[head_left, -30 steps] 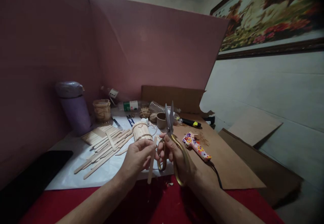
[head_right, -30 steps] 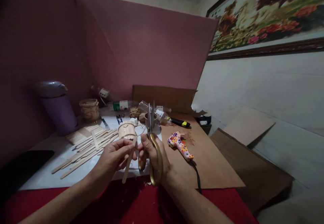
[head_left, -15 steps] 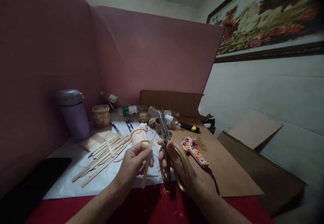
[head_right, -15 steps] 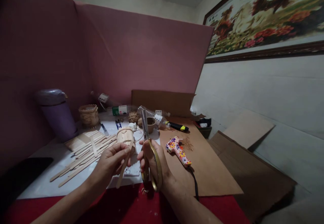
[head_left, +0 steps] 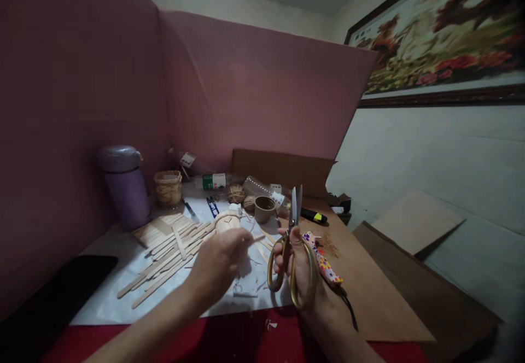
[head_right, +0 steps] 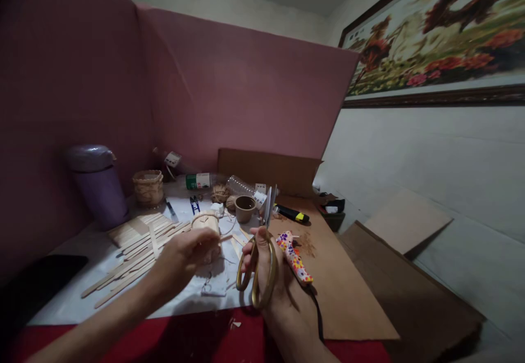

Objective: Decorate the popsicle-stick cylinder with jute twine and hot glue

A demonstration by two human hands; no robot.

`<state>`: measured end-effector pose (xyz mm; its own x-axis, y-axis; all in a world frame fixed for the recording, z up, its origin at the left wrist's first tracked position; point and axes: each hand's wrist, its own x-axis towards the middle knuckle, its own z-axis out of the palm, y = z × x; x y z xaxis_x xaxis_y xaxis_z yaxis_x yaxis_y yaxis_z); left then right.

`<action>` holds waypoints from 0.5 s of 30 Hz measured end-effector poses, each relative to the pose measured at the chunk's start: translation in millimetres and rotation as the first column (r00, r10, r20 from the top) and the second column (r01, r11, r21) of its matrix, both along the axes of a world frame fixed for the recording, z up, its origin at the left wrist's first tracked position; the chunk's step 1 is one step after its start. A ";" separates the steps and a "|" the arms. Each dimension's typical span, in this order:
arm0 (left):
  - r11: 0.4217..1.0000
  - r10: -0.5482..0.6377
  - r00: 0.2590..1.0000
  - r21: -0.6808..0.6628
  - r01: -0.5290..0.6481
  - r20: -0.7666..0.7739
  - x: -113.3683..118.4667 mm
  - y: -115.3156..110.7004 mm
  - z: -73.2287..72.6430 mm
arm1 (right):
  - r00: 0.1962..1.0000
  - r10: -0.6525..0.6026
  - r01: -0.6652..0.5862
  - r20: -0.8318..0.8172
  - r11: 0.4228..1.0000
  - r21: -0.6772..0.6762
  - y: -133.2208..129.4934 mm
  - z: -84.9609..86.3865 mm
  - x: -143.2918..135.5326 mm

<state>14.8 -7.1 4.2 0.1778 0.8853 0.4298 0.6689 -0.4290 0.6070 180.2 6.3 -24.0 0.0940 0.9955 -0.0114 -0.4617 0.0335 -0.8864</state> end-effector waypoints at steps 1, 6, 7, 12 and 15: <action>0.996 0.072 0.987 0.070 -0.062 -0.145 -1.6 6.9 12.5 | 1.000 -0.021 0.021 -0.011 1.000 -0.014 0.6 2.0 0.6; 0.959 0.224 0.768 0.278 -0.063 -0.600 2.4 67.1 60.9 | 0.992 -0.109 0.105 -0.062 0.993 -0.059 6.9 9.1 2.1; 0.957 0.202 0.717 0.289 0.000 -0.667 5.7 81.4 64.6 | 0.990 -0.122 0.119 -0.064 0.992 -0.051 9.3 8.9 2.2; 0.954 0.076 0.659 0.248 0.171 -0.748 24.3 136.2 61.6 | 0.985 -0.174 0.174 -0.011 0.985 0.004 16.9 3.7 3.2; 0.946 0.018 0.660 0.227 0.233 -0.751 31.8 153.3 54.1 | 0.994 -0.081 0.081 0.069 0.997 -0.001 8.1 8.0 12.9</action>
